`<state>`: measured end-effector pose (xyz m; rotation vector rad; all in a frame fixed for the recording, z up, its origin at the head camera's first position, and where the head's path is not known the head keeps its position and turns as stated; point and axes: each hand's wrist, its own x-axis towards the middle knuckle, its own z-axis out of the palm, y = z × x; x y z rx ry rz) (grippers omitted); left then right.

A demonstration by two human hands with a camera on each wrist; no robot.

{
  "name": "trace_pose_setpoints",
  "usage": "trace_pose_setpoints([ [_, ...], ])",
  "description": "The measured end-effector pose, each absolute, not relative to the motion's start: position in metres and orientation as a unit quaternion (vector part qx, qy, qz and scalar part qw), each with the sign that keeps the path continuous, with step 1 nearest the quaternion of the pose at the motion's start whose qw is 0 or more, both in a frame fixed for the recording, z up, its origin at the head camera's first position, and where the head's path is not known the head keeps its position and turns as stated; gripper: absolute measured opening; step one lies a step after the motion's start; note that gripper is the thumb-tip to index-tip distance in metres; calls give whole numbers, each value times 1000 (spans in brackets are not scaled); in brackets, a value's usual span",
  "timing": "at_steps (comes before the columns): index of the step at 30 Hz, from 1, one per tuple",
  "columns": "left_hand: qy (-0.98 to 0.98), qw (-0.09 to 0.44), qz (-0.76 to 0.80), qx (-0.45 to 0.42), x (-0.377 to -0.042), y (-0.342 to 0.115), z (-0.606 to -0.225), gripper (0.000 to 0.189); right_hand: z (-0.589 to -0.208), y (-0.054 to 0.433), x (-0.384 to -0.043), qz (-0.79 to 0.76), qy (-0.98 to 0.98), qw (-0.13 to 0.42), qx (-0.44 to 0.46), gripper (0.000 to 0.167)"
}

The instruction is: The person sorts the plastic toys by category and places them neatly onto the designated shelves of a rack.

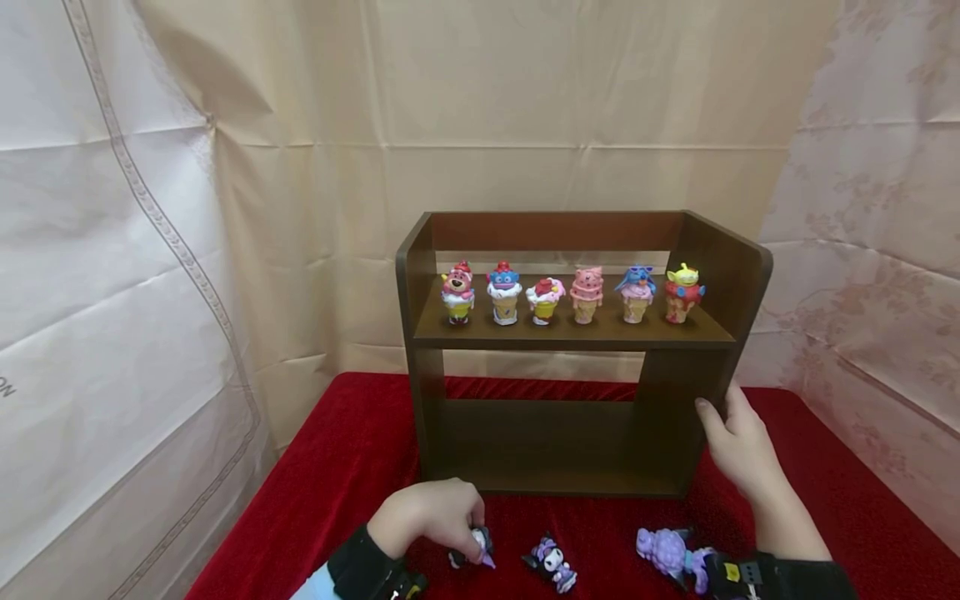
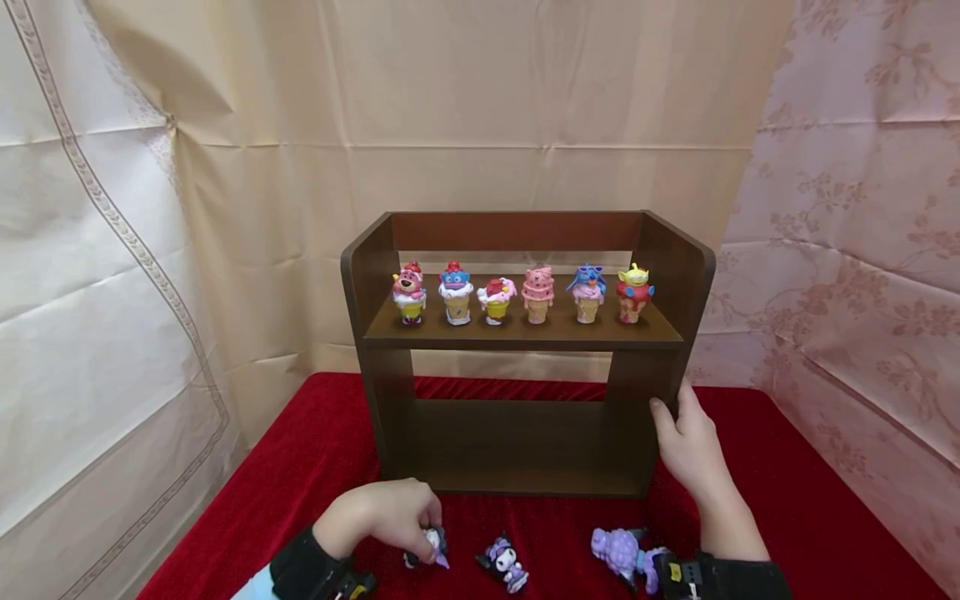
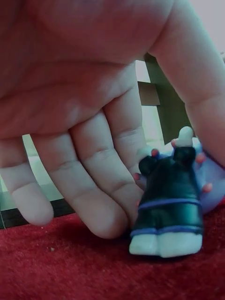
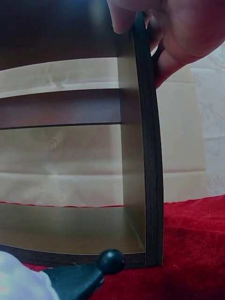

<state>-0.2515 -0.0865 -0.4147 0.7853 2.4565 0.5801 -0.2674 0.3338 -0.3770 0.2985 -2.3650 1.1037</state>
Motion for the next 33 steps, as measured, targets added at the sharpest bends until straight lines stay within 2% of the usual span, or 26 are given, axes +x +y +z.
trace_pose_setpoints([
  [4, 902, 230, 222, 292, -253, -87, -413, 17, -378, 334, -268, 404, -872, 256, 107, 54],
  [11, 894, 156, 259, 332, -259, -86, -412, 32, -379, 334, -268, 406, -869, 260, 110, 53],
  [16, 877, 125, 312, 345, -266, -86, -412, 40, -379, 334, -268, 408, -869, 259, 110, 53],
  [27, 869, 20, 326, 371, -268, -84, -410, 41, -379, 334, -268, 407, -868, 263, 110, 51],
  [33, 863, 0, 353, 360, -267, -85, -407, 43, -379, 334, -268, 408, -868, 262, 111, 51],
])
